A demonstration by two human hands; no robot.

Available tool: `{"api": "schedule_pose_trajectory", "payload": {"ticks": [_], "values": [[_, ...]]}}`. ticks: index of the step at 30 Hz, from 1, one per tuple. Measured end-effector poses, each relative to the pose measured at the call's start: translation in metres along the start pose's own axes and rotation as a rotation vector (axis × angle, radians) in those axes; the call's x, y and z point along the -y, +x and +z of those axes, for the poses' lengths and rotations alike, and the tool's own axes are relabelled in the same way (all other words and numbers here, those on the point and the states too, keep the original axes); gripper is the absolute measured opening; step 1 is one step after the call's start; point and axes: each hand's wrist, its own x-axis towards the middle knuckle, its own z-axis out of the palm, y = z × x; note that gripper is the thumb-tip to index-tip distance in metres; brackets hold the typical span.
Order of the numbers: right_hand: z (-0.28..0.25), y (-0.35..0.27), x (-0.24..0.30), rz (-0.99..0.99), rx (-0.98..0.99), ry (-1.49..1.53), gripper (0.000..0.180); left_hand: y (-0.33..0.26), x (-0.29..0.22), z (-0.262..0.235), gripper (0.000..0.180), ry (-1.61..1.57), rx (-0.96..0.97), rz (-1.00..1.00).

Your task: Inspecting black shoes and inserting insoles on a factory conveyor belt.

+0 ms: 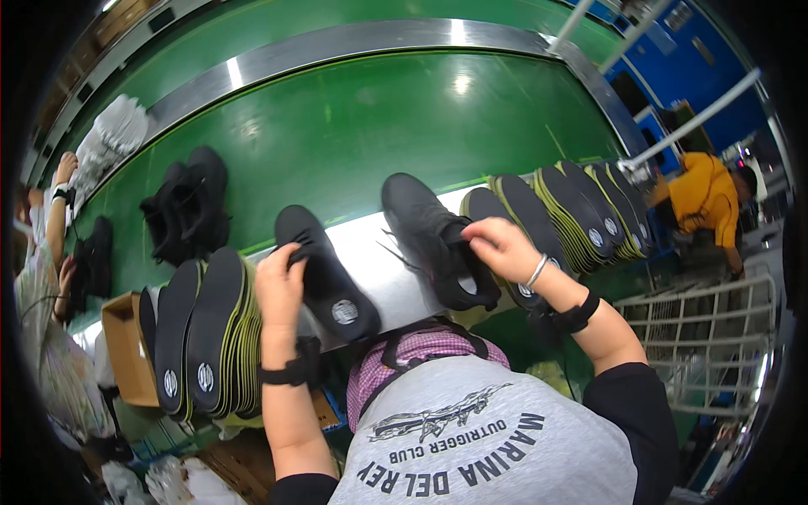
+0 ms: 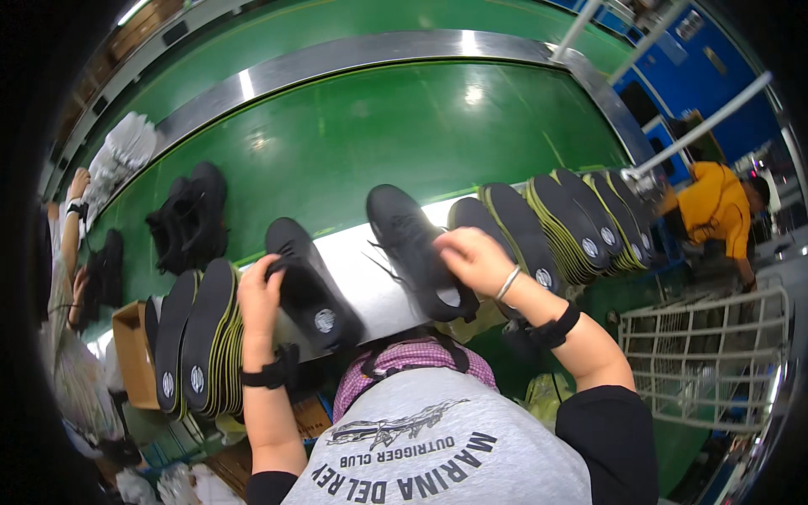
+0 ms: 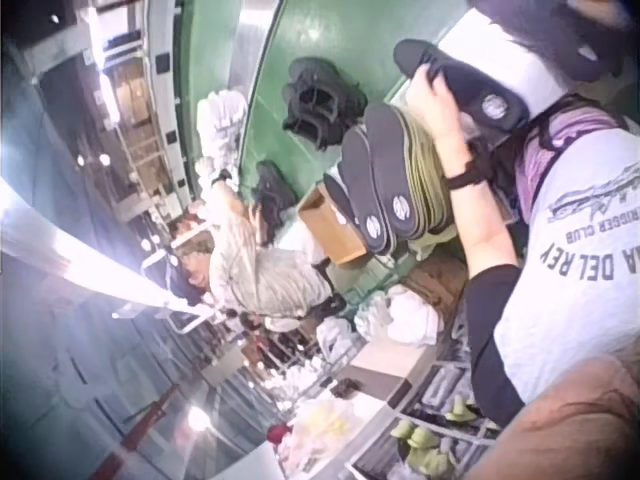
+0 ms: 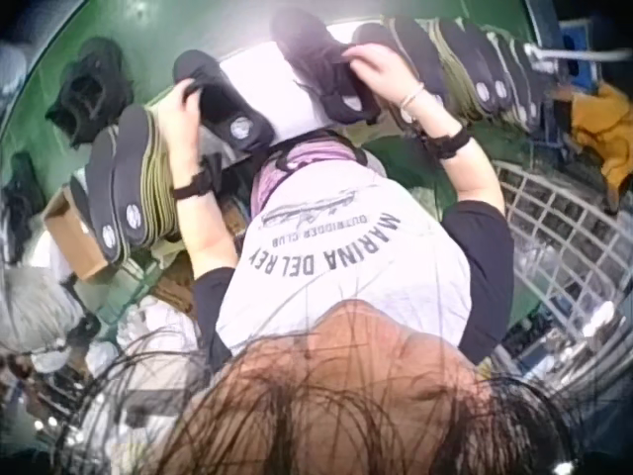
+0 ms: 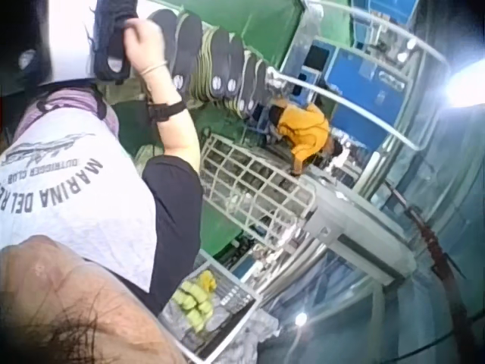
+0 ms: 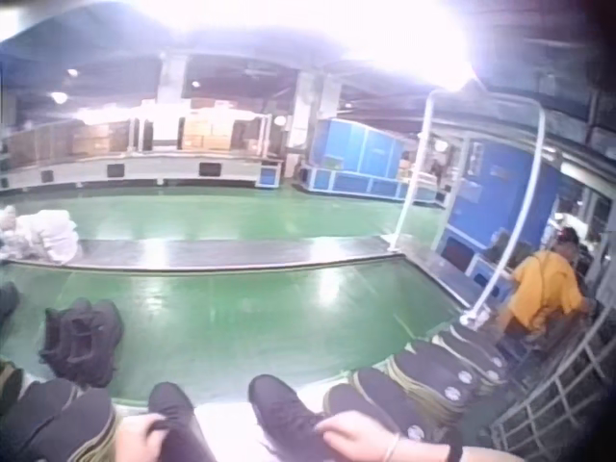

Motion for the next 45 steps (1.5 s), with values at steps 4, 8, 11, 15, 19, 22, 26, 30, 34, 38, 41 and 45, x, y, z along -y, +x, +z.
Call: {"api": "schedule_pose_trajectory", "payload": {"ticks": [4, 8, 11, 15, 19, 22, 26, 30, 34, 38, 41, 45], "values": [[-0.031, -0.042, -0.067, 0.576, -0.110, -0.391, 0.030, -0.018, -0.025, -0.024, 0.034, 0.364, 0.194, -0.081], [-0.031, -0.079, -0.107, 0.879, 0.018, -0.657, 0.041, -0.041, -0.071, -0.012, 0.039, 0.445, -0.129, 0.048], [-0.025, -0.087, -0.119, 0.963, 0.035, -0.599, 0.050, -0.050, -0.096, 0.024, 0.045, 0.009, -0.082, 0.161], [-0.025, -0.083, -0.121, 0.974, 0.033, -0.534, 0.057, -0.060, -0.115, 0.100, 0.062, -0.081, 0.274, 0.150], [-0.030, -0.083, -0.118, 0.930, -0.040, -0.419, 0.058, -0.068, -0.116, 0.138, 0.071, -0.242, 0.480, -0.022], [-0.036, -0.091, -0.110, 0.868, -0.190, -0.430, 0.056, -0.063, -0.111, 0.124, 0.064, -0.481, 0.539, -0.153], [-0.047, -0.098, -0.091, 0.652, -0.446, -0.195, 0.038, -0.017, -0.102, 0.098, 0.040, -1.237, 0.397, -0.546], [-0.045, -0.090, -0.067, 0.563, -0.467, 0.401, 0.023, 0.042, -0.112, 0.119, 0.042, -1.379, 0.334, -0.696], [-0.029, -0.079, -0.040, 0.643, -0.406, 0.761, 0.021, 0.063, -0.129, 0.138, 0.072, -0.965, 0.642, -0.587], [-0.028, -0.077, -0.014, 0.357, -0.355, 0.431, 0.016, 0.078, -0.132, 0.114, 0.078, -1.081, 0.205, -0.246], [-0.023, -0.068, 0.001, 0.192, -0.366, 0.209, 0.012, 0.087, -0.137, 0.092, 0.081, -1.024, 0.130, -0.200], [-0.009, -0.055, 0.020, 0.070, -0.342, 0.250, 0.012, 0.053, -0.147, 0.086, 0.083, -1.471, 0.820, -0.246]]}}
